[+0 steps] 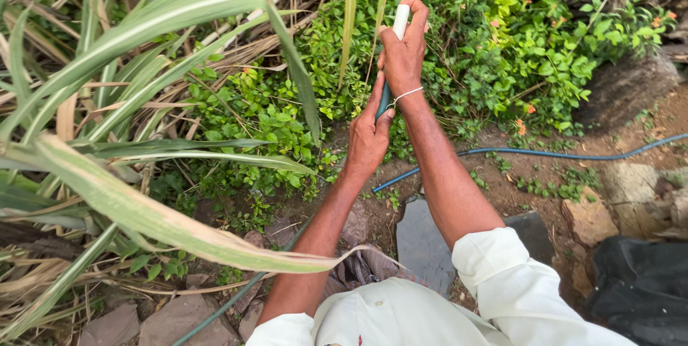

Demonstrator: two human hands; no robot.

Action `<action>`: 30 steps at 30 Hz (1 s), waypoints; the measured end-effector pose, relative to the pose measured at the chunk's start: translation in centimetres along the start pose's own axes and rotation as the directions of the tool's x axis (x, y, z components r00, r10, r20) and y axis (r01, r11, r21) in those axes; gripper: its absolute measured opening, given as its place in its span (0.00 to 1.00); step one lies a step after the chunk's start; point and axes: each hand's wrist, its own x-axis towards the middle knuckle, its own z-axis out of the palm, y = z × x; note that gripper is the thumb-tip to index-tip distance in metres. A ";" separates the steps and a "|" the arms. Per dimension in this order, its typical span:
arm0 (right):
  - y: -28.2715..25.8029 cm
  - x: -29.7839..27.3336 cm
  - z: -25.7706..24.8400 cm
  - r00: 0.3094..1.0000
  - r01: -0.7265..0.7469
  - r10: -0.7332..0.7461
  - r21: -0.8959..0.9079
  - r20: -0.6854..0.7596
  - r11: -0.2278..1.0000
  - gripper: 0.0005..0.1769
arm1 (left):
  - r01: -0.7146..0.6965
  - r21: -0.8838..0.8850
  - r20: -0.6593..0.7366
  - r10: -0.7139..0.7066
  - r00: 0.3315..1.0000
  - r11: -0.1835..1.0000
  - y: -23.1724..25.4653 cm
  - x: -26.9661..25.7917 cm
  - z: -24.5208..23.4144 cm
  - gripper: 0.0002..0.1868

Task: The person waters plants using a hose, moving the stream across different leaves and stalks by hand.

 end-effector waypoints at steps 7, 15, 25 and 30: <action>-0.6 0.0 1.4 0.999 -0.016 0.015 0.034 0.051 0.999 0.28 | -0.142 0.001 -0.076 0.141 0.987 0.990 0.0 0.0 -1.0 0.35; -0.5 0.2 1.2 0.996 -0.062 0.062 -0.005 0.064 0.998 0.29 | -0.147 0.018 -0.081 0.148 0.986 0.989 -0.4 0.0 -0.6 0.35; -0.3 -0.2 1.3 0.997 -0.010 0.009 0.011 0.077 1.000 0.28 | -0.154 0.034 -0.095 0.157 0.983 0.987 -0.1 -0.3 -0.7 0.34; -0.5 -0.1 1.8 0.993 -0.056 0.058 -0.025 0.098 0.998 0.28 | -0.199 0.079 -0.135 0.208 0.969 0.977 0.1 -0.7 -1.0 0.33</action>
